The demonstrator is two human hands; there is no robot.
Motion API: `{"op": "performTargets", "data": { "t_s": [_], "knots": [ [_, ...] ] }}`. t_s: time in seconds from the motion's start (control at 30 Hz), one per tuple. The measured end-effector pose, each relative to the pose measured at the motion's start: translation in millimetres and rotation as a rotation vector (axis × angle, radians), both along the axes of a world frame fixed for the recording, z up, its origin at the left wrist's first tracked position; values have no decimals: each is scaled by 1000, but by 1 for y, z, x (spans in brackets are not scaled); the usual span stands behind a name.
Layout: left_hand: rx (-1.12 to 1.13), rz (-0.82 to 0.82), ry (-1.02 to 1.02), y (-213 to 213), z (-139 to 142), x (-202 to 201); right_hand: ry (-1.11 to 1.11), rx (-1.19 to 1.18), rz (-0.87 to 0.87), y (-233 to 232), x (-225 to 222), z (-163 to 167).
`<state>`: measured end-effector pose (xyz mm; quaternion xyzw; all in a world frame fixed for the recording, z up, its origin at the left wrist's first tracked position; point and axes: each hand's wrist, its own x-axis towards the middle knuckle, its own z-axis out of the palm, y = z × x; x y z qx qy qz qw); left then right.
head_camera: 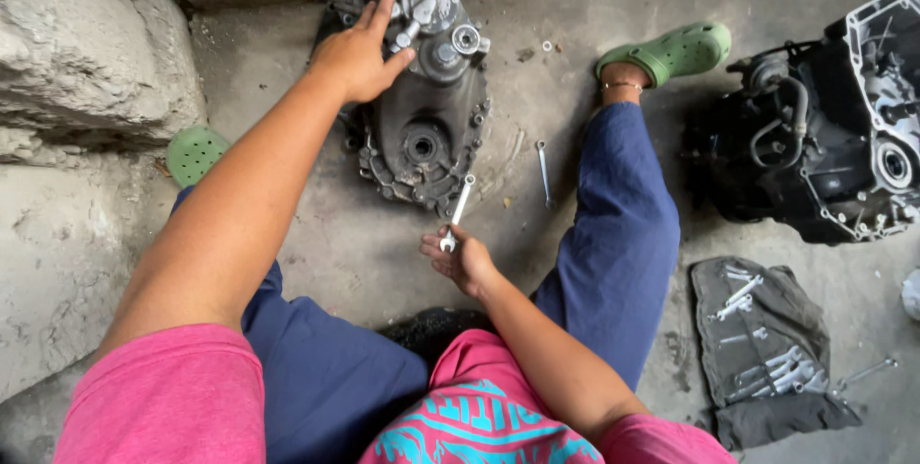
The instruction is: The person sits on the floor and uses a wrench to loosen and remove bolts from a disassembled engine block. They repeatedly reposition the wrench and adjust their grip while working on multiple bolt locations around the engine casing.
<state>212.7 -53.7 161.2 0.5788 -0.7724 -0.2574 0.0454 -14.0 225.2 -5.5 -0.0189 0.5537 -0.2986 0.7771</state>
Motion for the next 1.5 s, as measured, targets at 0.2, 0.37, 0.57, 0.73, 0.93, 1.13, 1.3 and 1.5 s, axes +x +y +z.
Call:
{"op": "performTargets", "data": {
  "t_s": [0.2, 0.37, 0.57, 0.73, 0.93, 1.13, 1.3, 1.5],
  "knots": [
    [5, 2, -20, 5, 5, -1, 19, -10, 18, -1, 12, 3],
    [20, 9, -13, 4, 8, 0, 21, 12, 15, 6, 18, 5],
    [0, -5, 4, 4, 8, 1, 53, 14, -45, 0, 26, 16],
    [21, -5, -20, 5, 6, 1, 45, 34, -48, -2, 29, 10],
    [37, 8, -33, 6, 10, -1, 215, -83, -42, -11, 11, -24],
    [25, 1, -23, 7, 9, -2, 351, -160, 111, -31, -9, -27],
    [19, -7, 16, 5, 7, 0, 126, -27, 1, -49, -7, -5],
    [13, -5, 2, 5, 9, 0, 69, -12, -52, -47, -10, -14]
  ]
}}
